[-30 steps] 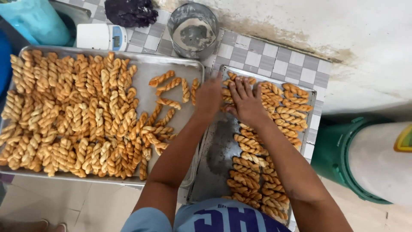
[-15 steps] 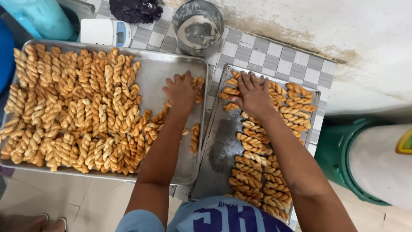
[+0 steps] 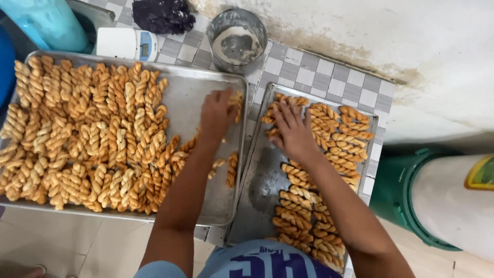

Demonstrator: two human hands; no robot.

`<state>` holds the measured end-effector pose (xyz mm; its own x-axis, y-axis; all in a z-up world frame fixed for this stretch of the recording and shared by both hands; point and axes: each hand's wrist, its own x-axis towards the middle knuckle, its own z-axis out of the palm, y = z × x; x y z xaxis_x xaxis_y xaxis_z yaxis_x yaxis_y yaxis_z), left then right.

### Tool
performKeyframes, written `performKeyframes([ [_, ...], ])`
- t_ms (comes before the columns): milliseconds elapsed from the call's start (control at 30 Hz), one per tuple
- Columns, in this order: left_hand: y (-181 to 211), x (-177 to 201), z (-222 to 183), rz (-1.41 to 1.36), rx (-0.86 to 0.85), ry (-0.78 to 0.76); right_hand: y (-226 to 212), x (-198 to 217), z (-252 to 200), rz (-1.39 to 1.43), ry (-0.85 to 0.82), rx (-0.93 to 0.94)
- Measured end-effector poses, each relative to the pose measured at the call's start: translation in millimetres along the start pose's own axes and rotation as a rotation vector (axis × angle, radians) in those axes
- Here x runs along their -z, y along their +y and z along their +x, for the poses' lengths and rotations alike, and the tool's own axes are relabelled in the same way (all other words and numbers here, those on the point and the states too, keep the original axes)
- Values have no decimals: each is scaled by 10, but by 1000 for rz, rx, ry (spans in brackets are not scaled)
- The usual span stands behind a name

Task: Arranging twisted pastries from a large tray into neat rows on a smaller tray.

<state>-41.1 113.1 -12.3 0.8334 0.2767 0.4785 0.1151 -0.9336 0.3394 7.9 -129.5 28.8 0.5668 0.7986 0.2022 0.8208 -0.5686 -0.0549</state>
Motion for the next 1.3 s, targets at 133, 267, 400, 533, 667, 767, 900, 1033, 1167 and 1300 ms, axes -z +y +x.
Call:
performKeyframes([
  [133, 726, -292, -484, -60, -251, 57, -91, 194, -207, 158, -117, -106],
  [267, 938, -78, -831, -79, -456, -458, -15, 305, -346, 241, -120, -298],
  [400, 881, 2, -729, -51, -414, -184, -48, 391, -403, 228, -147, -296],
  [533, 685, 139, -864, 83, -275, -249, -307, 340, -508, 144, -189, -107],
  [667, 731, 157, -803, 20, -279, -258, -472, 43, -696, 133, -364, -49],
  [767, 824, 247, -561, -169, -218, -296, -366, -106, -709, 59, -317, -121],
  [900, 853, 133, -362, -337, -109, -416, -182, -343, -813, -3, 34, -89],
  [1033, 866, -281, -155, -140, -97, -620, -223, -332, -776, 18, 193, -45],
  [1167, 874, -315, -63, -96, -114, -512, -190, -238, -699, 62, 216, -68],
  [1300, 922, 272, -177, -89, -114, -439, -68, 135, -490, 90, 150, -186],
])
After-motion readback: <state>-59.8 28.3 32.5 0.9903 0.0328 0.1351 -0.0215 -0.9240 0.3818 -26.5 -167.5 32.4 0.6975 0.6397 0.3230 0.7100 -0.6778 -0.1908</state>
